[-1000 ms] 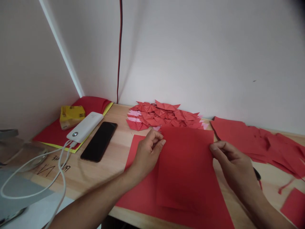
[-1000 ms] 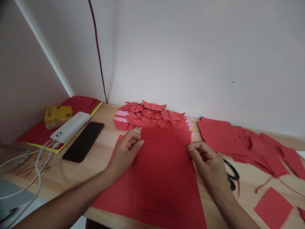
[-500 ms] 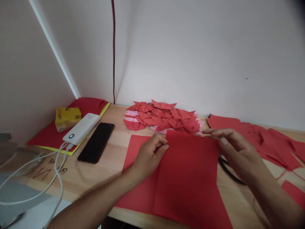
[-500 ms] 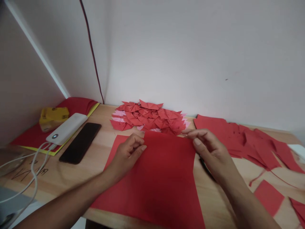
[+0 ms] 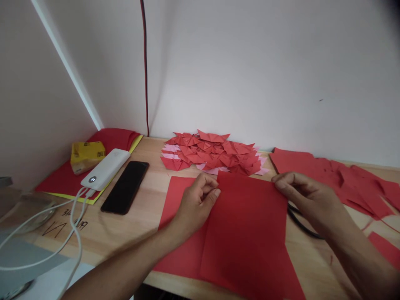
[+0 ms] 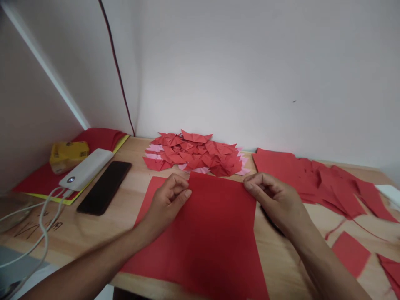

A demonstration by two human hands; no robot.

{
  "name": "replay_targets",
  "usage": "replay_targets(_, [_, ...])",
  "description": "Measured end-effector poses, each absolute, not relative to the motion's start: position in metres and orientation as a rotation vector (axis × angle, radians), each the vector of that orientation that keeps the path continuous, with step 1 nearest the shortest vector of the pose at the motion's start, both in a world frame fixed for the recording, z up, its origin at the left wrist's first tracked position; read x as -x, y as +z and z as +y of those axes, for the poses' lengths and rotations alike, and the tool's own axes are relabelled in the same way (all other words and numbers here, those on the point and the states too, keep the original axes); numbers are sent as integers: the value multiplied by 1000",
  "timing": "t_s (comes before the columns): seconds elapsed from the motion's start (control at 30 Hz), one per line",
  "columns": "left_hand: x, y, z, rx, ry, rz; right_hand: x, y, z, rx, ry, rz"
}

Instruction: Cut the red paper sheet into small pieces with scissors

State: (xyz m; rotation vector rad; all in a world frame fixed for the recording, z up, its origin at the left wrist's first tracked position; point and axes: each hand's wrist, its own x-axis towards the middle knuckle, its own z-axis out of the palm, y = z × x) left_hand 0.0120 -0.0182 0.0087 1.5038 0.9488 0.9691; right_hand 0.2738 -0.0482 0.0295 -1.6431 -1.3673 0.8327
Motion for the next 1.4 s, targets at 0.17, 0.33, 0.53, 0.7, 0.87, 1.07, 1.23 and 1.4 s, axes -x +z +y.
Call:
replay_targets(0.17, [-12, 11, -22, -1555, 990, 893, -270, 31, -49, 1694, 787, -1360])
replay_targets(0.33, [-10, 14, -23, -1751, 1008, 900, -266, 32, -50, 1730, 781, -1344])
replay_targets(0.53, [-10, 15, -23, -1734, 964, 944, -265, 32, -51, 1692, 749, -1357])
replay_targets(0.7, [-11, 15, -21, -1733, 1018, 971, -270, 32, -51, 1605, 966, -1322])
replay_targets(0.87, [-10, 17, -20, -1753, 1044, 961, -275, 26, -51, 1550, 1423, -1125])
replay_targets(1.07, [-9, 16, -17, -1744, 1049, 966, -260, 27, -52, 1460, 1547, -936])
replay_targets(1.23, [-11, 14, -18, -1680, 1094, 977, -256, 22, -51, 1512, 1256, -939])
replay_targets(1.4, [-13, 12, -19, -1677, 1095, 1002, -252, 17, -51, 1542, 1131, -892])
